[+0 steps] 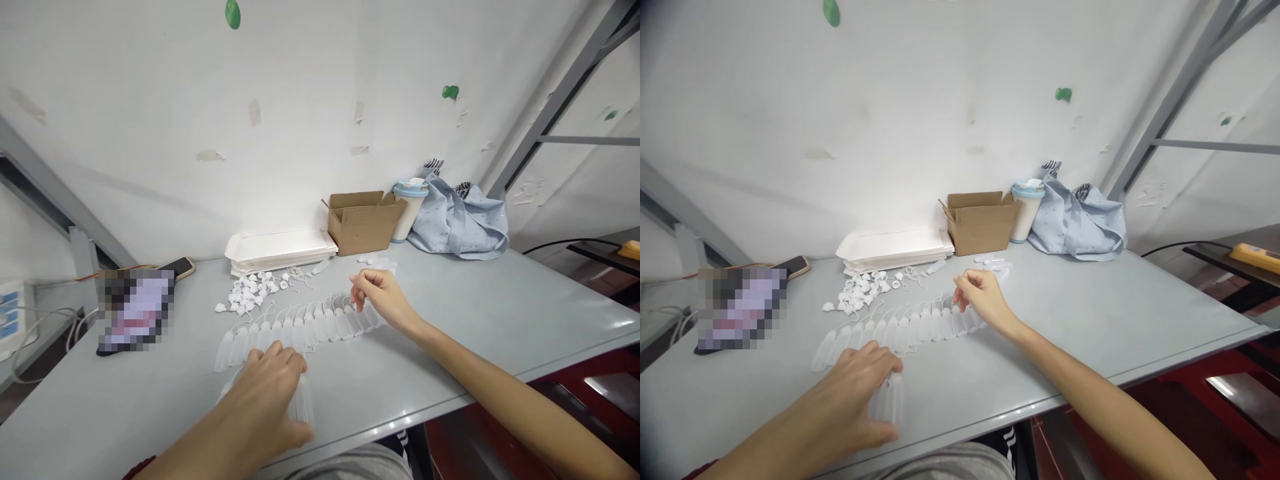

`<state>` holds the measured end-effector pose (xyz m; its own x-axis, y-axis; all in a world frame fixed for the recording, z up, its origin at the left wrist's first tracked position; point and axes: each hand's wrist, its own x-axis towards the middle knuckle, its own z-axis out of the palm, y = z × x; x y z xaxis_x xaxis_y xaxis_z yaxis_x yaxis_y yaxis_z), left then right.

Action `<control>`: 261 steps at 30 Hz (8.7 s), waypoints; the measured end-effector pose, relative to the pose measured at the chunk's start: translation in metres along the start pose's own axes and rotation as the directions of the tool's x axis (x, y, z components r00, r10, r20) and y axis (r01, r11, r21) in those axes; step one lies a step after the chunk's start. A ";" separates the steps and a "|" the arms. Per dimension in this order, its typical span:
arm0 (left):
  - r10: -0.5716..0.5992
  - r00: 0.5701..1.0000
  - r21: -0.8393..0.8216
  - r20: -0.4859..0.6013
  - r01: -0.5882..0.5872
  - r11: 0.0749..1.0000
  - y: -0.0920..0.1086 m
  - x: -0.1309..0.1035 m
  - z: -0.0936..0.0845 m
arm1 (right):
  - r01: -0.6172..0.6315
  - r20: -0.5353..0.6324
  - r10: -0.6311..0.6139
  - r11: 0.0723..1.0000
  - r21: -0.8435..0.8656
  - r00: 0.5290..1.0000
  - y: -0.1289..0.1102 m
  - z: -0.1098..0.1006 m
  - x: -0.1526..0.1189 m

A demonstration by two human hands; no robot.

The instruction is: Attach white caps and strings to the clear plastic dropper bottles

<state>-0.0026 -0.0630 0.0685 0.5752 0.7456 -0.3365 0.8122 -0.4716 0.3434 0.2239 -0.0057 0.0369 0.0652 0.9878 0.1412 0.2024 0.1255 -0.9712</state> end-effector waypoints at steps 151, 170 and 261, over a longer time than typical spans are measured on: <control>0.451 0.730 0.122 -0.514 -0.459 0.880 -0.031 0.020 0.011 | -0.011 0.084 -0.009 0.974 0.228 0.996 -0.009 0.022 -0.003; 0.445 0.872 0.215 -0.203 -0.404 0.889 -0.020 0.016 0.015 | 0.071 0.012 -0.072 0.995 0.068 0.997 0.006 0.004 0.019; -0.265 0.767 -0.601 -0.585 -0.190 0.776 -0.058 0.054 -0.034 | 0.235 0.075 -0.295 0.557 -0.796 0.953 0.048 -0.045 0.069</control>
<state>-0.0218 0.0211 0.0604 0.1693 0.9719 0.1638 0.4627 -0.2251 0.8575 0.2824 0.0646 0.0089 -0.0707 0.9110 0.4062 0.9063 0.2288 -0.3554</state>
